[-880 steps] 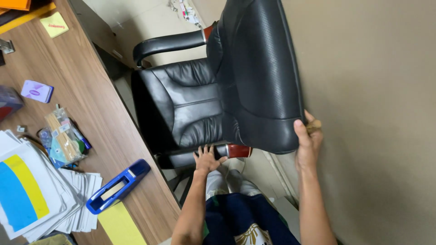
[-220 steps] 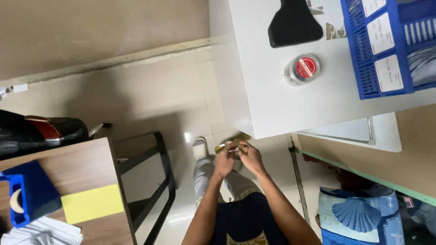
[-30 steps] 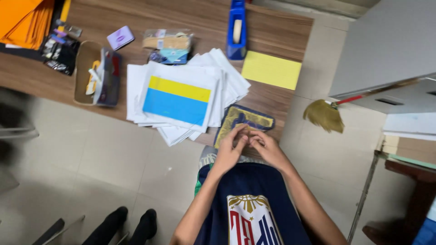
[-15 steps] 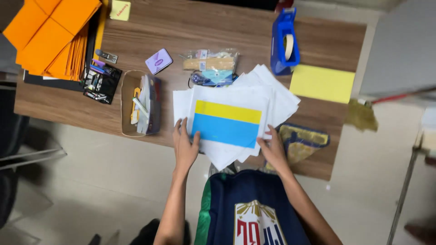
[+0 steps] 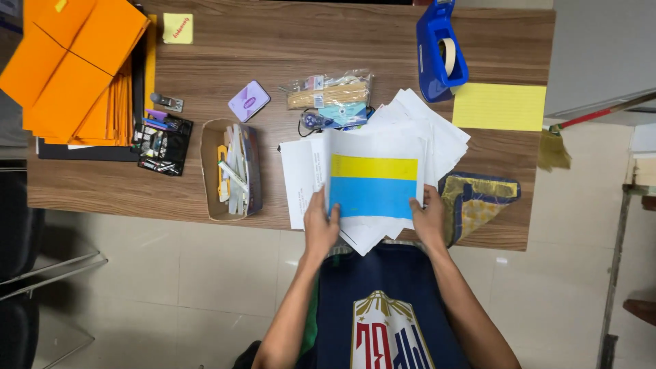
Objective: The person organizes files by placing them into a blue file tray, then sweeps the floor with a broom, and finally stacks papers on the desk.
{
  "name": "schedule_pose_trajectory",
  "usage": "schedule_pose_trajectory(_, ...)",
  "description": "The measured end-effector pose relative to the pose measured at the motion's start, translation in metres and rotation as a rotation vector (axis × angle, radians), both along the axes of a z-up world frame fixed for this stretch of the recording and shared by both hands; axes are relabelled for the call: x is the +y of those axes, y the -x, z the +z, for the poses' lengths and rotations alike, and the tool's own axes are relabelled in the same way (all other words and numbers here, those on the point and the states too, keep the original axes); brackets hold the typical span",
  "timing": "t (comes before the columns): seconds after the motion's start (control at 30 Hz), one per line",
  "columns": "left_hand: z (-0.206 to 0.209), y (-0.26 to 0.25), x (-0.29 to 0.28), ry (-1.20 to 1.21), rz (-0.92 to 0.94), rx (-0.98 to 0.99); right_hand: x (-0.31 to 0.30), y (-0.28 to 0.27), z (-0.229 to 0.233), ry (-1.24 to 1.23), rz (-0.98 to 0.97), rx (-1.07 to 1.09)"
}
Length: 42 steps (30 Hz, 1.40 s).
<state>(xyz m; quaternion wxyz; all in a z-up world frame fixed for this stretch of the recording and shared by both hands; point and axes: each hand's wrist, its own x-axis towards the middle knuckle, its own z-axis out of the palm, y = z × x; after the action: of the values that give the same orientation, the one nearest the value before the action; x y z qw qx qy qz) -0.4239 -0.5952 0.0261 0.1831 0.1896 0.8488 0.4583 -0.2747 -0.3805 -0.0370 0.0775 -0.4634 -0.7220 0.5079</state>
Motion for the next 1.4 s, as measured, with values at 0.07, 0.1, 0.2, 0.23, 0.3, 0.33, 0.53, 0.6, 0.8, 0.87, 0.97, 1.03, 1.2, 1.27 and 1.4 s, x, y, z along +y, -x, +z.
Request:
schedule_pose_trajectory(0.07,0.016,-0.005,0.000,-0.031,-0.007,-0.035,0.001,0.002,0.023,-0.007,-0.029,-0.020)
schedule_pose_trajectory(0.1,0.023,-0.010,0.003,-0.063,-0.014,-0.075,0.004,0.002,0.035,-0.016,-0.059,-0.045)
schedule_pose_trajectory(0.2,0.017,-0.022,0.001,-0.166,-0.002,-0.013,0.014,-0.010,0.028,0.031,-0.123,0.060)
schedule_pose_trajectory(0.23,0.017,-0.025,0.001,-0.170,0.013,-0.012,0.020,-0.014,0.023,0.028,-0.107,0.060)
schedule_pose_trajectory(0.3,0.016,-0.032,0.000,-0.183,0.063,0.048,0.031,-0.023,0.013,0.053,-0.088,0.196)
schedule_pose_trajectory(0.33,0.011,-0.038,-0.003,-0.183,0.081,0.049,0.034,-0.024,0.016,0.054,-0.070,0.194)
schedule_pose_trajectory(0.53,0.008,-0.042,-0.002,-0.093,0.269,-0.044,0.058,-0.013,0.026,0.121,0.063,0.195)
schedule_pose_trajectory(0.6,0.005,-0.038,-0.002,0.024,0.299,-0.092,0.066,-0.005,0.024,0.095,0.179,0.084)
schedule_pose_trajectory(0.8,-0.020,-0.014,-0.009,0.345,0.422,0.127,0.072,0.001,0.025,-0.009,0.319,-0.041)
schedule_pose_trajectory(0.87,-0.043,-0.011,-0.014,0.271,0.414,0.090,0.073,0.004,0.021,-0.054,0.339,-0.130)
schedule_pose_trajectory(0.97,-0.044,-0.010,-0.015,0.209,0.396,0.008,0.067,0.003,0.003,-0.139,0.381,-0.173)
schedule_pose_trajectory(1.03,-0.031,-0.008,-0.013,0.211,0.377,-0.032,0.059,0.004,-0.001,-0.188,0.393,-0.125)
schedule_pose_trajectory(1.2,0.002,-0.006,-0.008,0.071,0.419,-0.050,0.047,0.014,0.002,-0.146,0.379,-0.254)
schedule_pose_trajectory(1.27,0.001,-0.005,-0.011,0.079,0.419,-0.065,0.047,0.015,0.003,-0.172,0.355,-0.235)
schedule_pose_trajectory(1.4,0.005,0.005,-0.016,0.077,0.465,-0.262,0.047,0.017,-0.002,-0.197,0.287,-0.169)
